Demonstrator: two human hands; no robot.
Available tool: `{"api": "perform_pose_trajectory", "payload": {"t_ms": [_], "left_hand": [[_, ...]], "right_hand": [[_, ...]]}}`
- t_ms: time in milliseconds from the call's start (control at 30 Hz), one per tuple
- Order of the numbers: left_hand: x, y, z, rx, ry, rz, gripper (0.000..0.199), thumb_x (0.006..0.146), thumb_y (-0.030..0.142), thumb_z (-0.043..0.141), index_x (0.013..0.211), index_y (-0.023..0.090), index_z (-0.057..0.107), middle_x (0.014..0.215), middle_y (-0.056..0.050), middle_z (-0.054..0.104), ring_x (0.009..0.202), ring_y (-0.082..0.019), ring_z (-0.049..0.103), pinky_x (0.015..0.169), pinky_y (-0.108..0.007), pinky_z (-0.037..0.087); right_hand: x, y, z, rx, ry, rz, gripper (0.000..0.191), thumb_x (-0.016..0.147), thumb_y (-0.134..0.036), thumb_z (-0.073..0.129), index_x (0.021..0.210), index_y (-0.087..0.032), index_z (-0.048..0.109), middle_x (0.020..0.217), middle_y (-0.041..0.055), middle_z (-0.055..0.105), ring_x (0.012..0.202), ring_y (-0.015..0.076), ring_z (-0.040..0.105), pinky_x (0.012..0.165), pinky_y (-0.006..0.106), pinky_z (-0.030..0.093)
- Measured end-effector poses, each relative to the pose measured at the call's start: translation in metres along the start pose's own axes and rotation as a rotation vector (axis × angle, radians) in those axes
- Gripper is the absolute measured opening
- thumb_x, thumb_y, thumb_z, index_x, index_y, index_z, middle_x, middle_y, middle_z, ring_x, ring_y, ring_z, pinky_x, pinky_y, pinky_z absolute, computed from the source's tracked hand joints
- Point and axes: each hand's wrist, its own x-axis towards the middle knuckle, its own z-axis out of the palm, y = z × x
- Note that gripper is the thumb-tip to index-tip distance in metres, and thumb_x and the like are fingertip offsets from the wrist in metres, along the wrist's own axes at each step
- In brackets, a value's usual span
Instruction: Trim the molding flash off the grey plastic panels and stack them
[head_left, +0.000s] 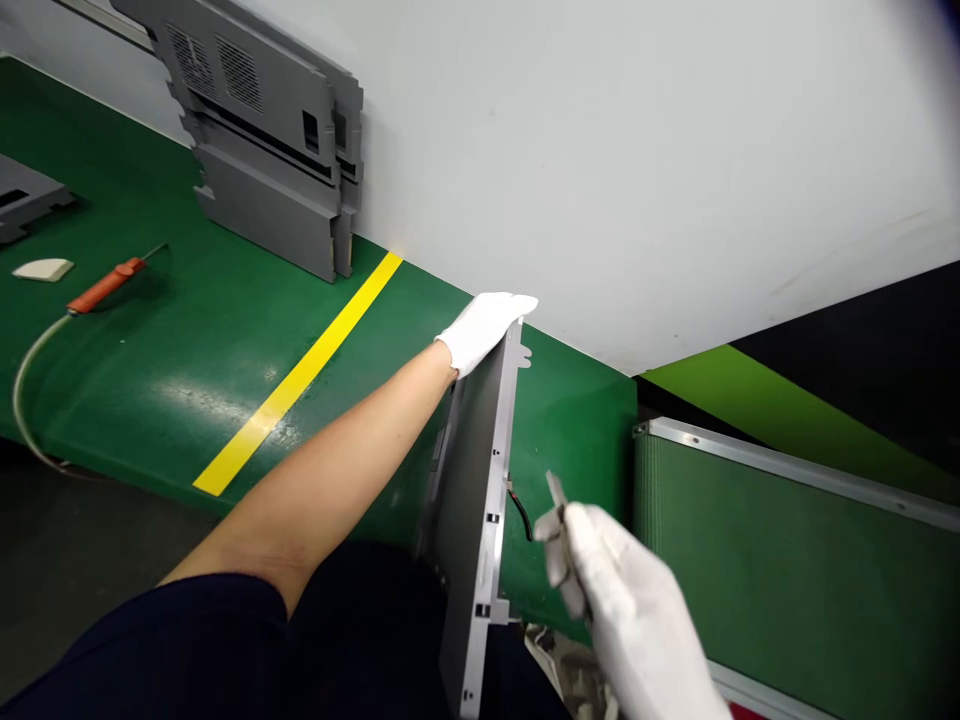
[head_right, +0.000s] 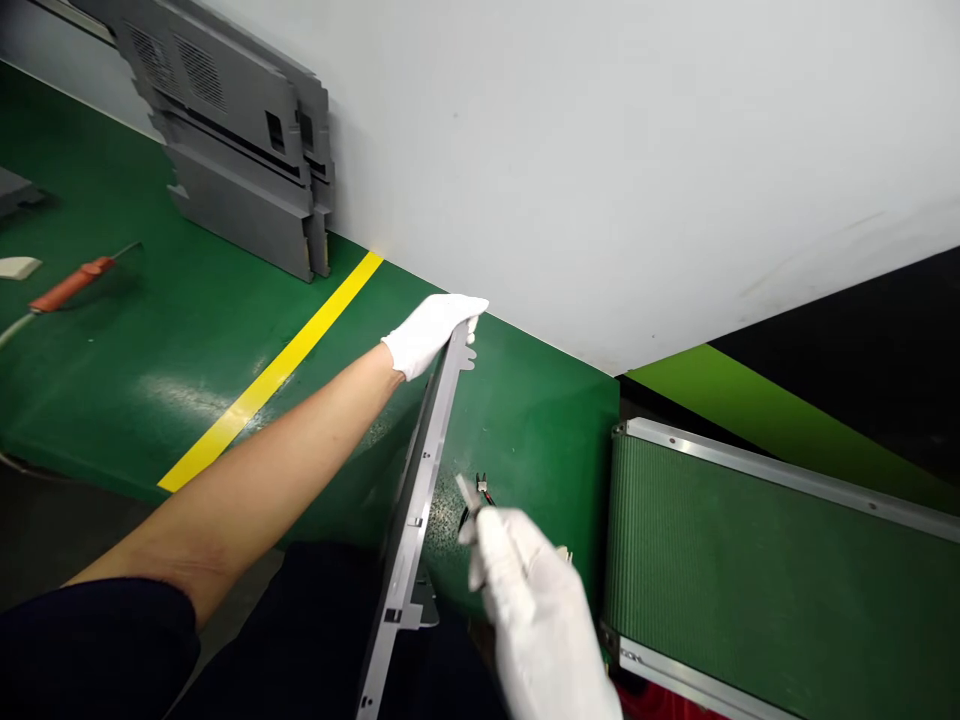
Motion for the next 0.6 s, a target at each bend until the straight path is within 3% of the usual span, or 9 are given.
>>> {"api": "perform_pose_trajectory", "payload": {"t_ms": [67,167,333,467,600], "left_hand": [[0.0,0.003,-0.003,0.023,-0.053,0.034,0.038,0.091,0.042,0.067,0.062,0.019,0.057,0.063,-0.001,0.056,0.062,-0.013,0.054,0.066,-0.029,0.045],[0.002,0.012,-0.009,-0.015,-0.177,-0.02,0.036,0.092,0.042,0.062,0.065,0.018,0.063,0.065,-0.003,0.06,0.062,-0.015,0.056,0.064,-0.03,0.047],[0.007,0.023,-0.018,-0.099,-0.296,-0.134,0.037,0.091,0.044,0.063,0.065,0.018,0.064,0.067,-0.004,0.062,0.064,-0.016,0.058,0.069,-0.03,0.051],[0.007,0.025,-0.019,-0.187,-0.295,-0.182,0.036,0.092,0.043,0.063,0.066,0.019,0.061,0.066,-0.003,0.06,0.064,-0.016,0.059,0.069,-0.031,0.052],[0.005,0.028,-0.017,-0.192,-0.293,-0.168,0.036,0.094,0.041,0.062,0.066,0.018,0.062,0.065,-0.001,0.056,0.063,-0.014,0.056,0.067,-0.029,0.05]], "right_hand": [[0.021,-0.003,-0.012,0.035,0.006,-0.073,0.049,0.103,-0.062,0.04,0.087,-0.023,0.065,0.062,-0.0039,0.046,0.054,0.0131,0.04,0.051,0.026,0.035],[0.066,-0.012,-0.026,-0.017,0.016,-0.185,0.05,0.101,-0.065,0.043,0.083,-0.023,0.063,0.062,-0.0042,0.046,0.057,0.0142,0.041,0.054,0.027,0.036],[0.134,-0.032,-0.029,-0.368,0.108,-0.317,0.059,0.099,-0.072,0.038,0.072,-0.023,0.058,0.062,-0.003,0.051,0.061,0.0153,0.046,0.062,0.028,0.037],[0.163,-0.055,-0.026,-0.65,0.131,-0.349,0.064,0.101,-0.072,0.027,0.075,-0.024,0.059,0.068,0.0008,0.059,0.064,0.0175,0.05,0.064,0.03,0.036],[0.174,-0.077,-0.027,-0.859,0.128,-0.325,0.067,0.101,-0.072,0.021,0.085,-0.025,0.066,0.076,0.0038,0.067,0.068,0.02,0.055,0.062,0.03,0.034]]}}
